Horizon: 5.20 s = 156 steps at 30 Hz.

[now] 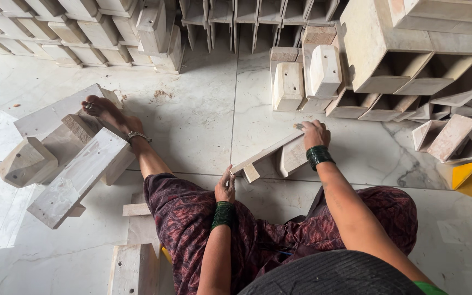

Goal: The person sits on the floor and assembles small wooden box-like parts, fitting pieces together and pressing them into place one at a time. They handle several wooden components, aligning and joining them, then set the assembled pieces aside with the pile of finished parts.

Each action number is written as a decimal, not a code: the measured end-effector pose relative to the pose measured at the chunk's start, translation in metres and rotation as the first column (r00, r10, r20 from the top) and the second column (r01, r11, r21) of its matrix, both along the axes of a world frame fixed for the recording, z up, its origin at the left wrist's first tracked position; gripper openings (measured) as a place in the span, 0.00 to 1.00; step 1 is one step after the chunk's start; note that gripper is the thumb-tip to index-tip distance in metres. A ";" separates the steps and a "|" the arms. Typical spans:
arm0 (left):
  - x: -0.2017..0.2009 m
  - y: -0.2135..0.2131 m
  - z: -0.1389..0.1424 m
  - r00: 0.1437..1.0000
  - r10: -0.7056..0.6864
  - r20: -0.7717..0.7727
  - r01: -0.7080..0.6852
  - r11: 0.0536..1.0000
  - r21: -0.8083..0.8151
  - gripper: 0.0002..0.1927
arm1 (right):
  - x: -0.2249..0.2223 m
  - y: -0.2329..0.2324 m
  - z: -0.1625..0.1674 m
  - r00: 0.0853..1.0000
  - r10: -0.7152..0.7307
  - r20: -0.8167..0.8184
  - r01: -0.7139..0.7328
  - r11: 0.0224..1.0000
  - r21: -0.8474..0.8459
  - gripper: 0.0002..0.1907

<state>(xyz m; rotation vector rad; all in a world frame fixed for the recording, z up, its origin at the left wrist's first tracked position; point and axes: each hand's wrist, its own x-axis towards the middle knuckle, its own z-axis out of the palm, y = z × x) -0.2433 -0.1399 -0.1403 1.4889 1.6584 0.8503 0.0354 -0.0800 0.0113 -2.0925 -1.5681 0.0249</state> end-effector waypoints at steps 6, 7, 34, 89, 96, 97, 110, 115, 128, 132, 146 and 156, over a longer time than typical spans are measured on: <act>0.000 0.001 -0.005 1.000 0.002 0.017 -0.003 1.000 0.015 0.23 | -0.077 -0.019 -0.008 0.910 0.415 0.024 -0.415 0.905 0.098 0.26; 0.000 0.001 -0.007 1.000 0.004 0.027 -0.004 1.000 0.010 0.23 | -0.101 -0.027 -0.012 0.845 0.534 -0.022 -0.528 0.841 0.114 0.26; -0.003 -0.004 -0.007 0.992 -0.044 0.118 0.048 0.998 -0.030 0.30 | -0.155 -0.041 -0.031 0.779 0.622 -0.080 -0.623 0.782 0.012 0.15; 0.012 -0.056 -0.007 0.684 -0.250 -0.685 0.544 0.801 0.250 0.35 | -0.032 -0.069 -0.035 0.928 0.353 -0.119 -0.318 0.917 0.242 0.12; 0.020 -0.068 -0.006 0.713 -0.278 -0.643 0.558 0.780 0.281 0.29 | -0.110 -0.069 -0.029 0.808 0.589 0.000 -0.588 0.806 0.075 0.11; 0.020 -0.069 -0.006 0.707 -0.271 -0.653 0.562 0.776 0.287 0.28 | -0.114 -0.063 -0.026 0.812 0.583 -0.032 -0.581 0.812 0.058 0.10; 0.019 -0.071 -0.004 0.756 -0.376 -0.536 0.536 0.826 0.177 0.16 | -0.099 -0.078 -0.033 0.820 0.572 -0.025 -0.570 0.820 0.057 0.13; 0.019 -0.069 0.003 0.695 -0.408 -0.592 0.533 0.845 0.043 0.12 | -0.112 -0.056 -0.023 0.822 0.566 0.062 -0.569 0.810 0.144 0.14; 0.020 -0.069 0.008 0.703 -0.397 -0.590 0.527 0.848 0.057 0.08 | -0.103 -0.075 -0.022 0.841 0.539 0.039 -0.540 0.835 0.107 0.17; 0.020 -0.069 0.011 0.687 -0.388 -0.615 0.529 0.847 0.056 0.07 | -0.114 -0.053 -0.012 0.837 0.544 0.067 -0.547 0.823 0.151 0.15; 0.026 -0.068 0.004 0.728 -0.386 -0.566 0.505 0.861 0.061 0.07 | -0.103 -0.057 -0.029 0.826 0.554 0.105 -0.563 0.801 0.203 0.14; 0.025 -0.067 -0.004 0.749 -0.398 -0.531 0.490 0.871 0.039 0.13 | -0.094 -0.080 -0.038 0.819 0.574 -0.003 -0.571 0.814 0.109 0.14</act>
